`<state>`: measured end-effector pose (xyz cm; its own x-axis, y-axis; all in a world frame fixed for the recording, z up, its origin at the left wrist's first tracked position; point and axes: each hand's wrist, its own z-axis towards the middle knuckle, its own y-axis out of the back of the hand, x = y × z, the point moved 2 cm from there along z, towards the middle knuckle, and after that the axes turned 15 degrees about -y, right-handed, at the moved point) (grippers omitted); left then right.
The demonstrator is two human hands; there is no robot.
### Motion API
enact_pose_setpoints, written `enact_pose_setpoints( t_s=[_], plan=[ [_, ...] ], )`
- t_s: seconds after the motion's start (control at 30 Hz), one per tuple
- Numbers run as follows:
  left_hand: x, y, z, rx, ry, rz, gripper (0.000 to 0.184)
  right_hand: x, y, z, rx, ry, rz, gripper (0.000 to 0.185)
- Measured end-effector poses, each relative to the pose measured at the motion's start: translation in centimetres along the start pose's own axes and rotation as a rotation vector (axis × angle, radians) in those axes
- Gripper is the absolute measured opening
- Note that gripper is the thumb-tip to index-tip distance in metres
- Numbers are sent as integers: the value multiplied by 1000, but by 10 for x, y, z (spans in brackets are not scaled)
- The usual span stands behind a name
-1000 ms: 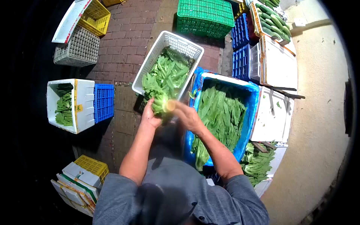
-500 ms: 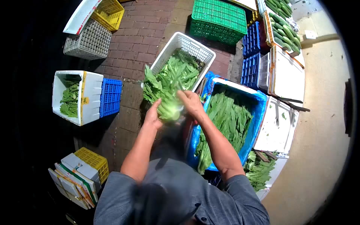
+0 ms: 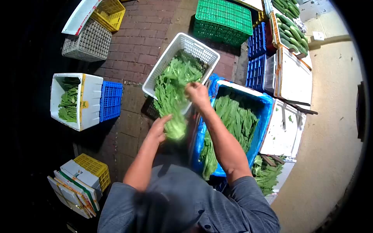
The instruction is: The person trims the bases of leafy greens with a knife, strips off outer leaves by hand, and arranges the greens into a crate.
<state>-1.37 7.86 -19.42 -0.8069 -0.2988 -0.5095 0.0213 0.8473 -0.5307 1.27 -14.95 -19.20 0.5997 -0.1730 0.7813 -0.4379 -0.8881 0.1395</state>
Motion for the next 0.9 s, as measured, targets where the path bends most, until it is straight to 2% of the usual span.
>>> enact_pose_setpoints(
  t_s=[0.03,0.1,0.13,0.17,0.23,0.27,0.3,0.33,0.37,0.4,0.43,0.5,0.53,0.63,0.67,0.7,0.73,0.77,0.8,0.87,0.9],
  plan=[
    [0,4,-2,-2,30,-53,44,19,9,-10,51,-135,137,11],
    [1,11,-6,-3,89,-157,46,24,21,-7,60,-102,303,12],
    [5,20,-5,101,134,-233,58,44,29,-22,26,-103,271,13],
    [16,39,0,108,140,-316,71,43,30,-22,18,-105,292,14],
    [13,40,-9,184,108,-425,77,43,33,-23,-20,-109,348,16],
    [10,40,-14,178,37,-360,80,42,35,-27,5,-107,272,27],
    [8,40,-18,179,14,-354,83,44,39,-33,6,-152,50,46],
    [-2,26,-28,263,-28,-374,82,27,32,-23,18,-80,-104,59],
    [-2,23,-28,277,-39,-387,87,29,39,-37,43,-143,-167,70],
    [-7,19,-32,305,-93,-341,92,-15,25,-26,-174,2,-122,69],
    [-14,8,-34,397,-126,-309,93,-20,26,-37,-147,-96,-138,67],
    [-3,-8,-31,409,-118,-223,94,-67,50,-54,-33,-49,-12,52],
    [5,-28,-30,516,-117,-192,96,-92,62,-65,-82,-53,-52,47],
    [41,-104,-38,602,10,-45,99,-161,111,-129,-74,-148,89,42],
    [-1,-114,-62,706,43,-19,98,-139,82,-170,-176,-133,117,40],
    [20,-137,-66,709,52,48,99,-161,99,-190,-160,-178,162,42],
    [47,-172,-73,762,62,157,99,-191,124,-210,-236,-165,157,43],
    [60,-198,-85,824,70,254,98,-198,139,-235,-190,-357,188,42],
    [72,-220,-96,856,130,301,96,-210,147,-260,-338,-258,191,42],
    [105,-263,-125,1010,325,409,88,-224,165,-321,-349,-418,557,39],
    [120,-286,-144,1070,416,458,85,-234,171,-343,-405,-408,623,37]
  ],
)
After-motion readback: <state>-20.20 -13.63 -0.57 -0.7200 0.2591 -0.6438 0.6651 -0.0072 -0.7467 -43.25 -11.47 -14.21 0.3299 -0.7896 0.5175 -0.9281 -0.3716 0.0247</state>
